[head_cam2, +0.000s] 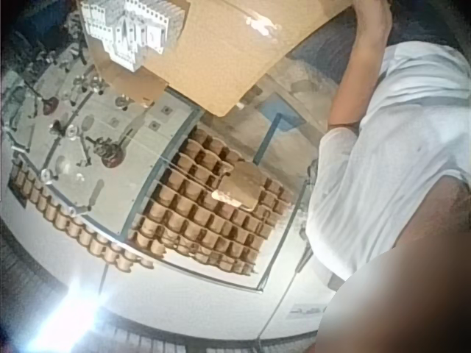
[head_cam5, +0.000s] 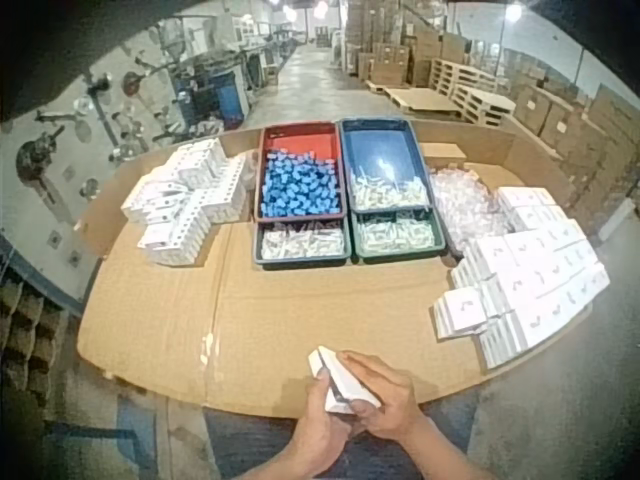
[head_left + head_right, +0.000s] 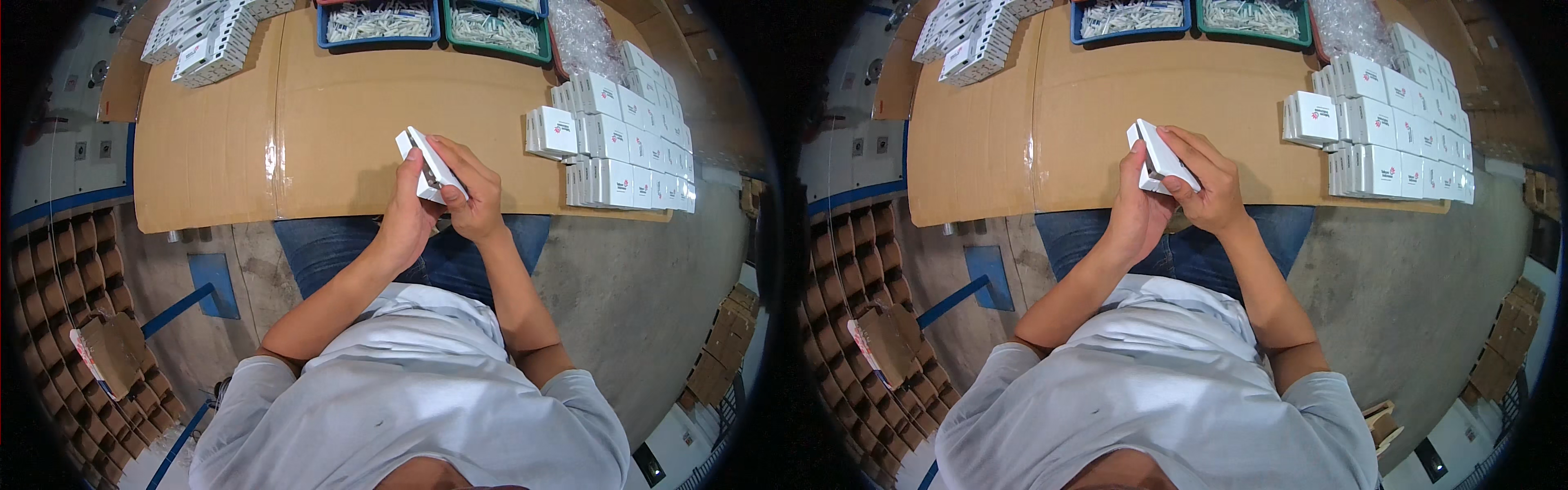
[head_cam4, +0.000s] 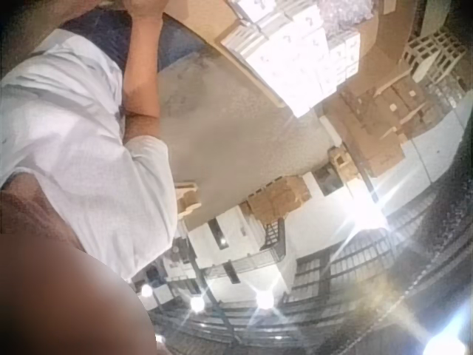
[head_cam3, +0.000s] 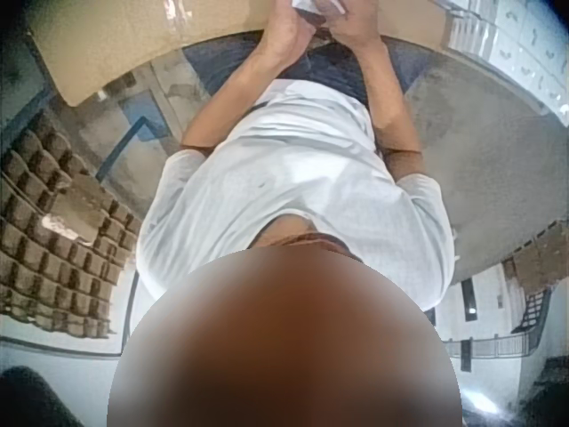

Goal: Assembling or checking components into small white cardboard boxes at a workbench.

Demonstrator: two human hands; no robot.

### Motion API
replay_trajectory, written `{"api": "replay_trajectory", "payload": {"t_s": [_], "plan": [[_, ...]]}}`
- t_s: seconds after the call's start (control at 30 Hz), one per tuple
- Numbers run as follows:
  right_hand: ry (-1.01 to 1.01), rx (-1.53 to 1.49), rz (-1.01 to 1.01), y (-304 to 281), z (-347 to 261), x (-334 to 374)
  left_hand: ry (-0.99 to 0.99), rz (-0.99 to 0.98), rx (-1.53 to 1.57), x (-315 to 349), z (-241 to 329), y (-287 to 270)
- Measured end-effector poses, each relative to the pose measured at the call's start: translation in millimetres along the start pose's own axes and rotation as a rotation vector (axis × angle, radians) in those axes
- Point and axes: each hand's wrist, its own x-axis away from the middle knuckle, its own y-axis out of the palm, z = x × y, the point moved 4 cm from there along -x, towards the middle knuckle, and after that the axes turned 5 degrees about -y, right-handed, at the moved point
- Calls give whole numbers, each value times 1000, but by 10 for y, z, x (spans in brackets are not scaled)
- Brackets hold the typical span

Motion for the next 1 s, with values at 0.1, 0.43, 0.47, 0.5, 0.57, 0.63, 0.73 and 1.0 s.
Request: {"api": "replay_trajectory", "payload": {"t_s": [0.1,0.43,0.47,0.5,0.57,0.63,0.73,1.0], "plan": [[-8,1,12,5,-20,-7,4,7,16,3,1,26],[-13,-38,-1,-31,-60,-22,18,38,12,38,-17,46],[-13,-39,0,-36,-76,-40,26,40,-1,47,3,68],[-6,-52,-17,-29,-93,-62,33,43,-15,53,14,80],[2,-64,-31,-34,-76,-69,26,22,9,37,3,73],[22,-155,-60,-49,-6,-63,17,-1,32,10,-3,57],[225,-367,-2,-57,2,-8,-3,-21,54,-22,43,37],[280,-349,58,-160,79,16,-117,-94,358,-52,282,-100]]}}
